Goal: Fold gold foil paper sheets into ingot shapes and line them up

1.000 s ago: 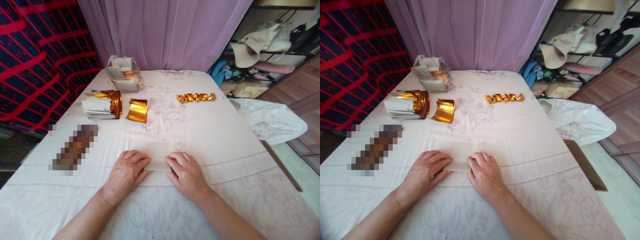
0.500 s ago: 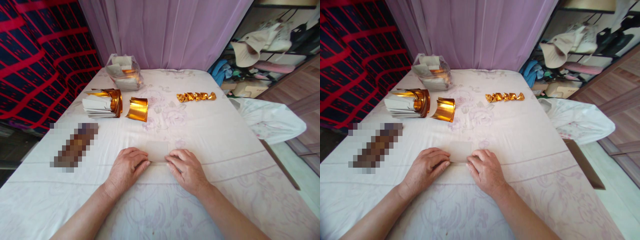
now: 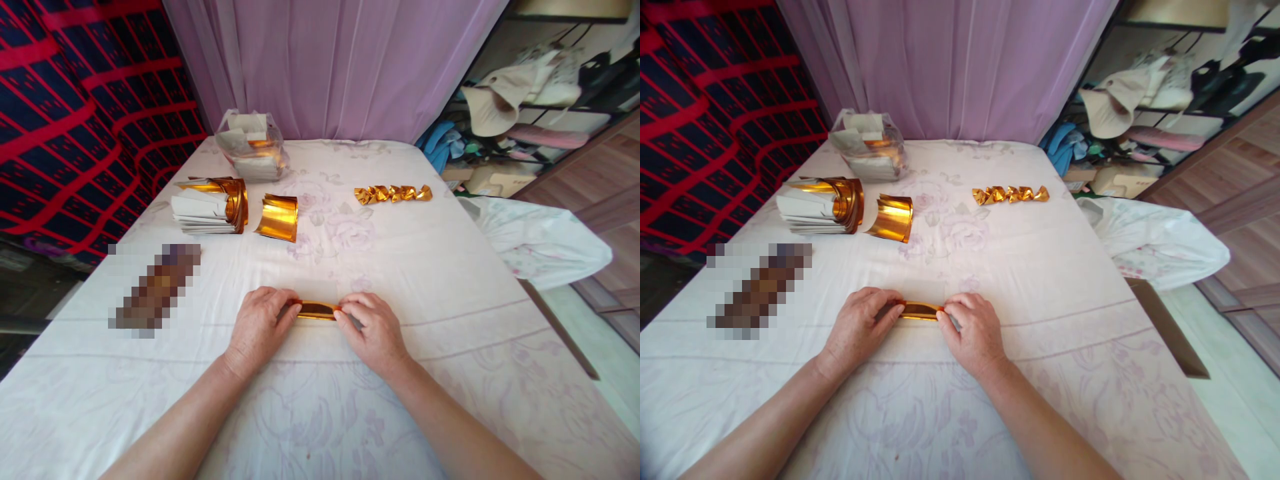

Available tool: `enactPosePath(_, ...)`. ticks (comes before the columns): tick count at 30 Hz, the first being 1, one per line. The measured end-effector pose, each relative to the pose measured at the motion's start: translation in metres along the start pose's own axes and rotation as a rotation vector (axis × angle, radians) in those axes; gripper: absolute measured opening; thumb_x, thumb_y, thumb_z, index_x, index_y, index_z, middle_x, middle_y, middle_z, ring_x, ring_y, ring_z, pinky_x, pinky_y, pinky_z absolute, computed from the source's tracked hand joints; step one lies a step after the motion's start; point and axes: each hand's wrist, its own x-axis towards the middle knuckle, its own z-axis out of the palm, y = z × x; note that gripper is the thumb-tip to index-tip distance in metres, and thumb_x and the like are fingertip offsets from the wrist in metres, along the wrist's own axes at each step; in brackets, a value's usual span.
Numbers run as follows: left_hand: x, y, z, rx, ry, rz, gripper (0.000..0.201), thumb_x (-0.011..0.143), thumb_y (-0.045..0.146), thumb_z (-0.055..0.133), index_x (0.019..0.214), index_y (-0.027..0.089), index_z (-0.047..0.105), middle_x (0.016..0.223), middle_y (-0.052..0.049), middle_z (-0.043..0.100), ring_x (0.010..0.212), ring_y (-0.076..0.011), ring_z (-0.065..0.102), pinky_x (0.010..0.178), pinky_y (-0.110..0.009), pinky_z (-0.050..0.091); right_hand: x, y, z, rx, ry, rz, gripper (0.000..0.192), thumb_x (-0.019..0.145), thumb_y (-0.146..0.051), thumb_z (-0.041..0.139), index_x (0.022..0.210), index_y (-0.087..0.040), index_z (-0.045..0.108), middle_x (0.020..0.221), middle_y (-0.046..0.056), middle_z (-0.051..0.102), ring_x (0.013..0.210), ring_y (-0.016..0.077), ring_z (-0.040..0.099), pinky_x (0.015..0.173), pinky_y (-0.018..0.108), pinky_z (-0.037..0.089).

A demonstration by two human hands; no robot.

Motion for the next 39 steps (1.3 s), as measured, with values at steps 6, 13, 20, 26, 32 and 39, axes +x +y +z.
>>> enactPosePath(6,-0.002,-0.005,-0.005,-0.056,-0.053,0.008,0.014,0.090,0.029,0.058,0.097,0.021,0.066,0.089,-0.003,0.072,0.087,-0.0220,0.064,0.081,-0.038,0.048,0.000,-0.001,-0.003,0.036,-0.007,-0.003,0.021,0.092,-0.028,0.055,0.078,-0.021,0.069,0.084,0.004,0.069,0.082,0.0193,0.062,0.077,0.035,0.047)
enactPosePath(13,-0.005,-0.014,-0.015,-0.148,-0.144,0.191,0.013,0.087,0.033,0.065,0.094,0.022,0.067,0.098,-0.003,0.074,0.096,-0.0212,0.064,0.090,-0.040,0.046,0.000,0.000,-0.010,0.059,-0.062,-0.047,0.022,0.092,-0.033,0.055,0.083,-0.022,0.071,0.088,0.005,0.069,0.086,0.0196,0.064,0.078,0.035,0.048)
enactPosePath(20,-0.009,-0.017,-0.013,-0.085,-0.142,0.190,0.020,0.083,0.025,0.067,0.103,0.023,0.066,0.113,-0.005,0.071,0.105,-0.0244,0.063,0.092,-0.043,0.046,-0.001,0.001,-0.012,0.102,-0.058,-0.051,0.022,0.094,-0.034,0.052,0.091,-0.021,0.068,0.091,0.006,0.070,0.088,0.0207,0.064,0.080,0.037,0.049)
enactPosePath(26,-0.009,-0.016,-0.005,-0.058,-0.075,0.144,0.035,0.084,0.014,0.059,0.118,0.021,0.062,0.106,-0.005,0.072,0.099,-0.0228,0.065,0.089,-0.041,0.048,-0.002,0.003,-0.012,0.103,-0.085,-0.097,0.027,0.093,-0.040,0.052,0.103,-0.019,0.067,0.097,0.008,0.071,0.092,0.0228,0.065,0.080,0.039,0.050)
enactPosePath(32,-0.005,-0.013,-0.001,-0.072,-0.023,0.123,0.021,0.088,0.013,0.053,0.097,0.022,0.070,0.089,-0.003,0.074,0.085,-0.0218,0.066,0.079,-0.038,0.049,-0.002,0.005,-0.007,0.069,-0.065,-0.098,0.027,0.091,-0.038,0.058,0.110,-0.019,0.065,0.098,0.008,0.071,0.091,0.0234,0.065,0.080,0.040,0.051)
enactPosePath(39,-0.005,-0.013,-0.001,-0.175,0.034,0.011,0.024,0.080,0.011,0.053,0.096,0.021,0.068,0.085,-0.002,0.073,0.081,-0.0202,0.068,0.076,-0.034,0.050,-0.001,0.007,-0.011,0.144,-0.109,-0.114,0.034,0.091,-0.041,0.057,0.116,-0.020,0.065,0.104,0.009,0.070,0.095,0.0238,0.065,0.083,0.040,0.052)
